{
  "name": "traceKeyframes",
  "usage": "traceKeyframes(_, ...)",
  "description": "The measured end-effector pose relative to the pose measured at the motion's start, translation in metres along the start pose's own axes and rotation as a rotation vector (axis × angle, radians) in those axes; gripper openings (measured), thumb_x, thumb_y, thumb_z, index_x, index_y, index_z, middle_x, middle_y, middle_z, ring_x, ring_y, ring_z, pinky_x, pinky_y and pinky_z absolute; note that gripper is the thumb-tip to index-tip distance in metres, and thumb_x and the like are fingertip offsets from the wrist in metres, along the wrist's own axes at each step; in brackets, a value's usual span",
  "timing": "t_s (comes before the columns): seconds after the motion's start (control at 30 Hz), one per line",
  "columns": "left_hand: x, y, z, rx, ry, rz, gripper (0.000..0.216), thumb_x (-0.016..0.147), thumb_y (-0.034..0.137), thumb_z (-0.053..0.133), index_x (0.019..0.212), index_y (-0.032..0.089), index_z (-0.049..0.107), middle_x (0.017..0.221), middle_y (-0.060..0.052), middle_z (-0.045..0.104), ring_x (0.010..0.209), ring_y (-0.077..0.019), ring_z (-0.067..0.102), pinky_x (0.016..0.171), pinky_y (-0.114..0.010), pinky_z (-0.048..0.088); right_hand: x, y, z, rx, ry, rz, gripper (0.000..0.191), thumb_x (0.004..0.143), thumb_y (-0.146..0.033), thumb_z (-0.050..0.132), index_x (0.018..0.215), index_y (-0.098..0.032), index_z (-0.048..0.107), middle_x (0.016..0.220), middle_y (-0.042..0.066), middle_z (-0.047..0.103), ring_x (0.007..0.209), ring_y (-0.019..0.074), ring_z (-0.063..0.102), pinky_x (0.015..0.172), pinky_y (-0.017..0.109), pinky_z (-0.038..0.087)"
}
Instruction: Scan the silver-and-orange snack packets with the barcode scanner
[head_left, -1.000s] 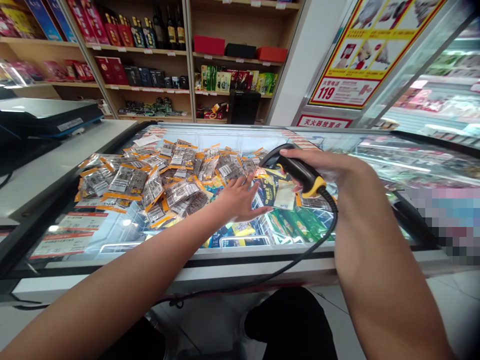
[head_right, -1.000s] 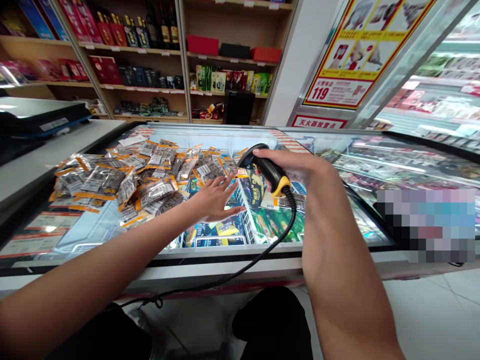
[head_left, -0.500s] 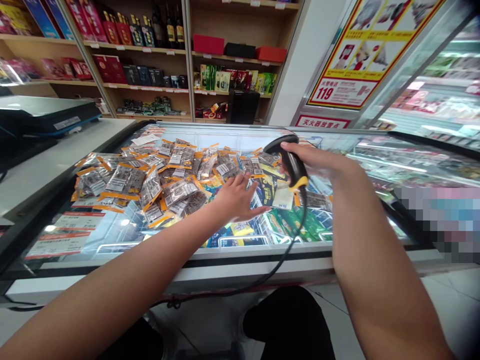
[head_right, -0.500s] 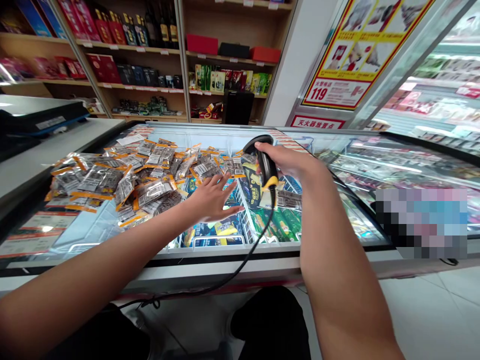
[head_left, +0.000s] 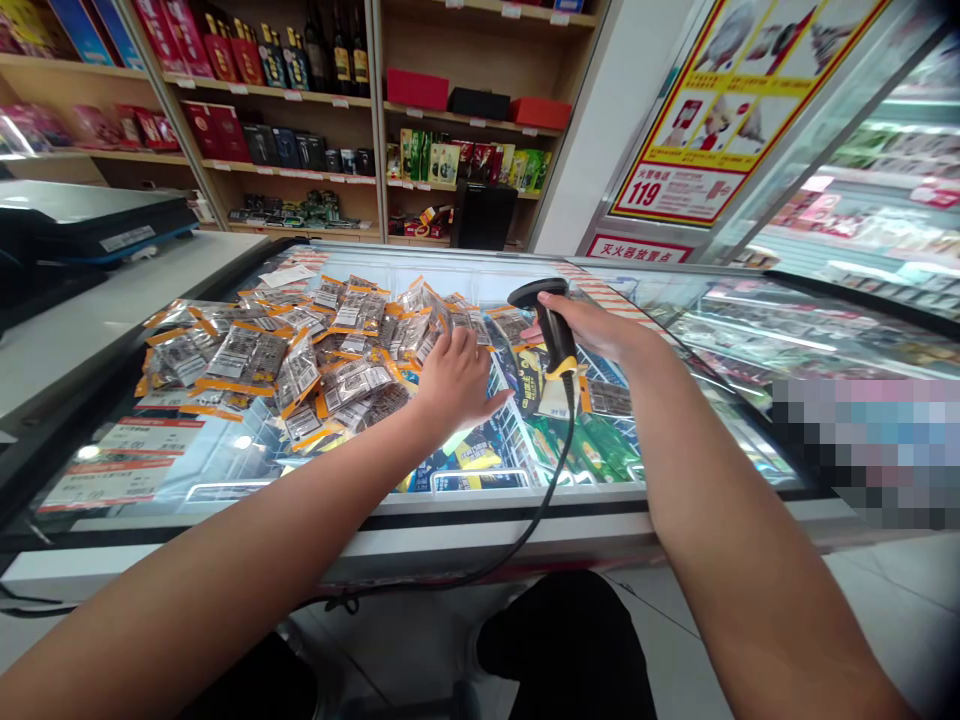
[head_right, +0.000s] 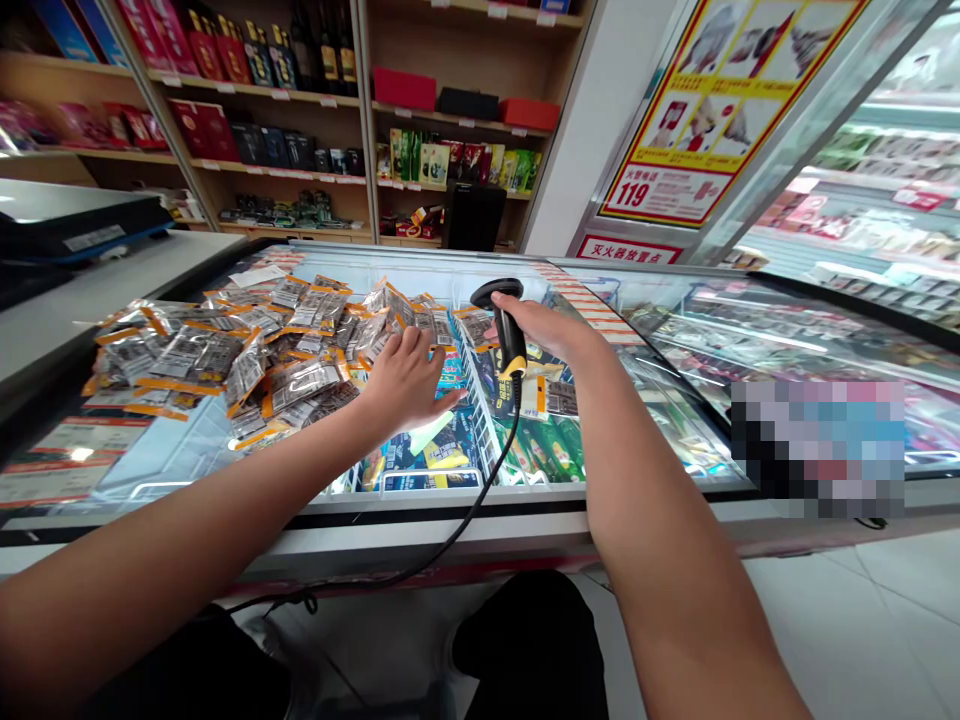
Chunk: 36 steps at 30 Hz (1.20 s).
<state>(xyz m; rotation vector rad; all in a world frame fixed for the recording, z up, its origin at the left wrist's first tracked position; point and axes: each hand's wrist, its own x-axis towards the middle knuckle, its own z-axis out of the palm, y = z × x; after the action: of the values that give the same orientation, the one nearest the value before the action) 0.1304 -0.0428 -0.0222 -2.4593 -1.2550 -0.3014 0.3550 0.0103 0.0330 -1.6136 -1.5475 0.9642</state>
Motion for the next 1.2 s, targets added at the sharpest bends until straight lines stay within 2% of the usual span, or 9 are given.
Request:
traceKeyframes(0.1,0.002,-0.002,0.007,-0.041,0.011,0.173,0.075,0.103,0.065,0.029,0.147,0.01,0.054,0.16,-0.018,0.047,0.141,-0.0363,0.045,0.112,-0.048,0.036,-0.012,-0.014,0.004,0.071,-0.175,0.1,0.043,0.107,-0.048,0.049,0.092,-0.015,0.072,0.095,0.014,0.079,0.093,0.0248,0.075,0.09,0.038,0.058)
traceKeyframes(0.17,0.005,-0.004,0.011,-0.08,-0.042,0.243,0.078,0.103,0.067,0.022,0.156,0.014,0.045,0.168,-0.013,0.037,0.147,-0.0356,0.041,0.116,-0.051,0.034,-0.016,-0.018,0.001,0.065,-0.172,0.1,0.042,0.107,-0.048,0.049,0.091,-0.016,0.071,0.095,0.013,0.079,0.092,0.0235,0.075,0.09,0.035,0.059)
traceKeyframes(0.33,0.01,-0.005,0.01,-0.094,-0.132,0.313,0.081,0.102,0.07,0.017,0.162,0.02,0.036,0.173,-0.006,0.026,0.154,-0.0353,0.034,0.12,-0.053,0.032,-0.025,-0.023,-0.02,0.005,-0.117,0.17,0.037,0.104,-0.049,0.05,0.089,-0.019,0.066,0.076,0.009,0.074,0.063,0.0212,0.07,0.059,0.031,0.061)
traceKeyframes(0.43,0.011,-0.004,0.006,-0.073,-0.15,0.325,0.08,0.102,0.069,0.017,0.163,0.021,0.035,0.172,-0.007,0.029,0.153,-0.0371,0.034,0.12,-0.054,0.032,-0.035,-0.029,-0.027,-0.035,-0.075,0.201,0.026,0.103,-0.04,0.056,0.091,-0.019,0.066,0.075,0.006,0.073,0.057,0.0172,0.066,0.051,0.027,0.059)
traceKeyframes(0.57,0.012,-0.003,0.005,-0.068,-0.169,0.261,0.082,0.099,0.075,0.018,0.164,0.028,0.035,0.169,-0.006,0.036,0.152,-0.0405,0.035,0.12,-0.056,0.03,-0.044,-0.036,-0.028,-0.07,-0.12,0.241,0.028,0.102,-0.041,0.059,0.092,-0.018,0.07,0.086,0.008,0.076,0.064,0.016,0.068,0.053,0.023,0.06)
traceKeyframes(0.73,0.012,-0.004,0.009,-0.105,-0.162,0.249,0.083,0.098,0.077,0.018,0.164,0.03,0.035,0.169,-0.006,0.038,0.151,-0.0423,0.036,0.119,-0.058,0.031,-0.045,-0.035,-0.031,-0.03,-0.199,0.265,0.033,0.1,-0.046,0.062,0.089,-0.017,0.072,0.081,0.01,0.074,0.059,0.0187,0.068,0.056,0.031,0.064)
traceKeyframes(0.87,0.012,-0.005,0.012,-0.131,-0.135,0.249,0.081,0.098,0.076,0.022,0.161,0.03,0.04,0.167,-0.007,0.041,0.149,-0.0433,0.038,0.117,-0.06,0.032,-0.044,-0.032,-0.032,0.037,-0.125,0.264,0.029,0.097,-0.045,0.067,0.088,-0.018,0.074,0.078,0.013,0.074,0.061,0.0259,0.071,0.063,0.045,0.066)
traceKeyframes(1.07,0.012,-0.005,0.01,-0.139,-0.12,0.245,0.075,0.1,0.073,0.025,0.16,0.031,0.042,0.166,-0.007,0.042,0.149,-0.0407,0.039,0.117,-0.057,0.033,-0.038,-0.029,-0.029,-0.008,-0.103,0.264,0.033,0.096,-0.05,0.066,0.087,-0.02,0.072,0.076,0.012,0.074,0.061,0.0248,0.069,0.063,0.04,0.064)
traceKeyframes(1.2,0.011,-0.005,0.008,-0.127,-0.097,0.252,0.073,0.103,0.067,0.026,0.159,0.024,0.042,0.166,-0.012,0.042,0.146,-0.0388,0.044,0.117,-0.055,0.032,-0.053,-0.015,-0.022,-0.061,0.1,0.211,0.045,0.096,-0.064,0.057,0.083,-0.022,0.068,0.071,0.01,0.072,0.066,0.0273,0.069,0.071,0.044,0.061)
